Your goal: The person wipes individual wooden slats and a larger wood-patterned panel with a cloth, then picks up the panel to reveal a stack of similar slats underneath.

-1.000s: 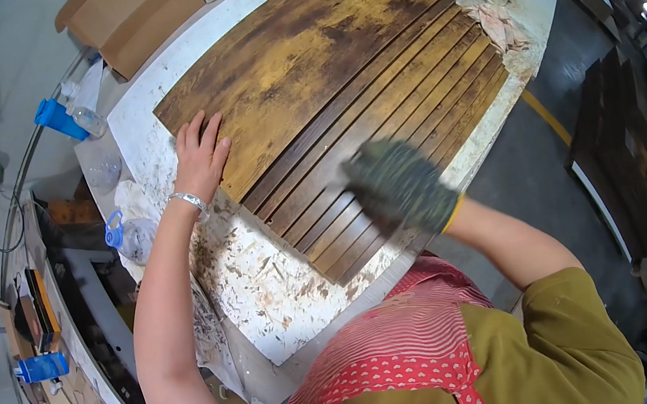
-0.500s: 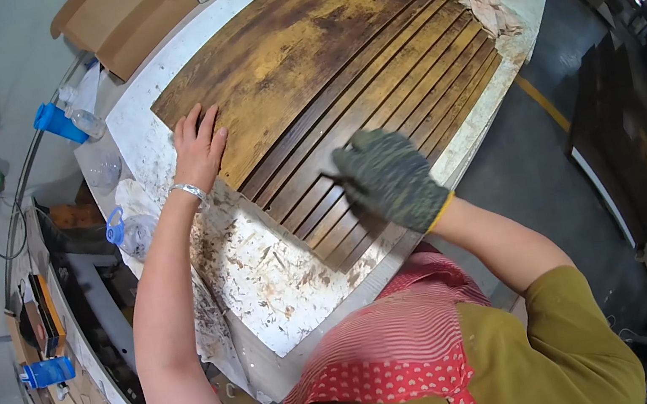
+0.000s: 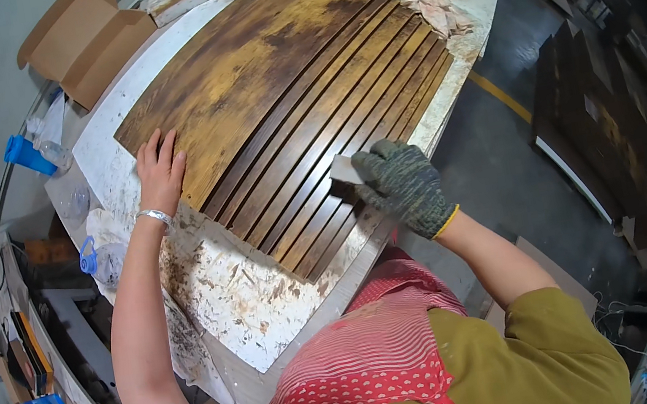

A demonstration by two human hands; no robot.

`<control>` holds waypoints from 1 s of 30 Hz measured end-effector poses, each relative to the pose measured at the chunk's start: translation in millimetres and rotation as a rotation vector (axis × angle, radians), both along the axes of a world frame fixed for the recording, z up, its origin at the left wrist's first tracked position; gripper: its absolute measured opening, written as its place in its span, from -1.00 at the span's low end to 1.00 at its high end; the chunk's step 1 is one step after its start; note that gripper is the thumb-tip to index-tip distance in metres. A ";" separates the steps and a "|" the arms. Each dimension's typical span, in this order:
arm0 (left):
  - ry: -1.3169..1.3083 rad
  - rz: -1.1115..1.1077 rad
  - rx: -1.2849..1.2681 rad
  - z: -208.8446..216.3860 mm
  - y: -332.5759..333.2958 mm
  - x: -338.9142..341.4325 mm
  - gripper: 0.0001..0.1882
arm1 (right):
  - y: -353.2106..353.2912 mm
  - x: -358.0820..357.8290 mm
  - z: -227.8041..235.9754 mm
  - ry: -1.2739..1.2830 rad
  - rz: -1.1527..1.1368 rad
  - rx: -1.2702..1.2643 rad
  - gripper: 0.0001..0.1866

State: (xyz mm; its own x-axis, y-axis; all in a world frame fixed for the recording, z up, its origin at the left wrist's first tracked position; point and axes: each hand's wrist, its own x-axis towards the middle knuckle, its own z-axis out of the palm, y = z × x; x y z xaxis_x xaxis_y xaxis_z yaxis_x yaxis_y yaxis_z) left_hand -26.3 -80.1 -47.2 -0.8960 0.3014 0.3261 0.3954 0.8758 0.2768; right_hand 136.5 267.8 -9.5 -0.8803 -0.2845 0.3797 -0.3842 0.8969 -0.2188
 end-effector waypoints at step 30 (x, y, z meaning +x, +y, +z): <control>0.050 0.008 0.002 -6.4 -4.0 -2.5 -0.52 | 69.4 15.0 -36.0 -0.065 -0.073 0.024 -0.56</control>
State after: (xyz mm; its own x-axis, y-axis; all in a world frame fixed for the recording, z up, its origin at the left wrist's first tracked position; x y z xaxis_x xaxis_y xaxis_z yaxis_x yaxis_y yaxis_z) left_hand -28.8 -84.1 -53.6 -0.8811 0.2937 0.3706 0.4017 0.8785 0.2587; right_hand 151.5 337.3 -45.4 -0.9215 -0.2266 0.3153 -0.3032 0.9273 -0.2196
